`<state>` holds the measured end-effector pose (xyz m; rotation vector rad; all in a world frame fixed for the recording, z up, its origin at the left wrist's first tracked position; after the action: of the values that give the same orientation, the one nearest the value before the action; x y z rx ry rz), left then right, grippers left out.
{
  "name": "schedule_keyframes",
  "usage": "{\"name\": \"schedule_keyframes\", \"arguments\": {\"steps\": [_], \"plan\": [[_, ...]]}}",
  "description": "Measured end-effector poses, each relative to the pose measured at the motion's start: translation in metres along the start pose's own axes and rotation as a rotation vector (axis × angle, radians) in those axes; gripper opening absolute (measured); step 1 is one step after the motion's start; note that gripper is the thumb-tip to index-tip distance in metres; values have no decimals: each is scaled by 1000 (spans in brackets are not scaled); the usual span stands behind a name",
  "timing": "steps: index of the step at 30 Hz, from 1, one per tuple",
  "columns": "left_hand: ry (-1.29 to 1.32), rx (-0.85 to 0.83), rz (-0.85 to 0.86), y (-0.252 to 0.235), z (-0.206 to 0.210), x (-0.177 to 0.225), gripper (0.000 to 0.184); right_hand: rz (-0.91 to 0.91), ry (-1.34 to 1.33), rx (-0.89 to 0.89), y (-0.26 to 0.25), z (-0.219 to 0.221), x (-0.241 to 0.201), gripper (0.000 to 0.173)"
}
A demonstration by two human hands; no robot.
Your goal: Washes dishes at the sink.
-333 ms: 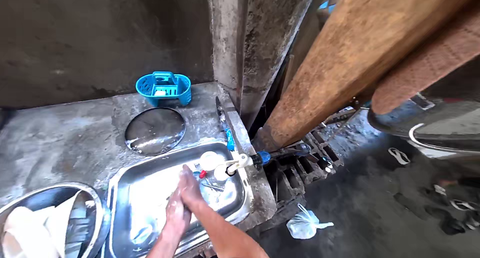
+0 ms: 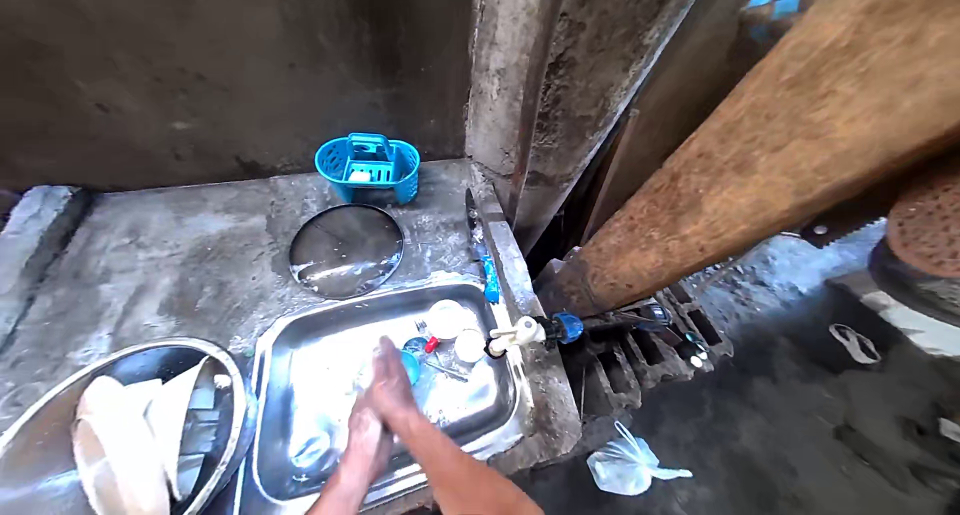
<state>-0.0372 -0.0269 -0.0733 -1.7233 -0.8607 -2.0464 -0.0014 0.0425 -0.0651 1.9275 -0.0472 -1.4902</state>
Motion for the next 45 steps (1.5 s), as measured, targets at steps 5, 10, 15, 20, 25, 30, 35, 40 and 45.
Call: {"name": "schedule_keyframes", "arguments": {"steps": [5, 10, 15, 20, 25, 30, 35, 40, 45], "plan": [[-457, -256, 27, 12, -1, -7, 35, 105, 204, -55, -29, -59, 33, 43], [-653, -216, -3, -25, -28, -32, 42, 252, 927, -121, -3, -100, 73, 46], [-273, 0, -167, -20, -5, -25, 67, 115, 595, -55, 20, -96, 49, 49], [-222, -301, -48, -15, 25, -25, 62, 339, -112, -15, 17, -87, 61, 55], [-1348, -575, 243, -55, 5, -57, 105, 358, -224, 52, 25, -104, 67, 54], [-833, -449, 134, -81, -10, -59, 82, 270, -222, 87, 29, -117, 61, 45], [-274, -245, -11, -53, -21, -18, 35, 110, -127, 85, 27, -120, 33, 42], [-74, -240, 29, -33, -12, -7, 35, -53, -101, -47, 25, -98, 8, 51], [-147, -380, 152, -8, -3, 10, 17, -48, 13, 66, 18, -80, -15, 48]]}}
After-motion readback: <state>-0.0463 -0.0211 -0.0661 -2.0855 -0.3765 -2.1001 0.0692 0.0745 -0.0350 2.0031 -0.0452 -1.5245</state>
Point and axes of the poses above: each hand's wrist, its own y-axis away from the middle knuckle, its own z-axis out of the palm, x = y × z, the point moved 2 cm from there along -y, towards the middle knuckle, and after that the axes turned 13 degrees about z, right-handed, at the moved point
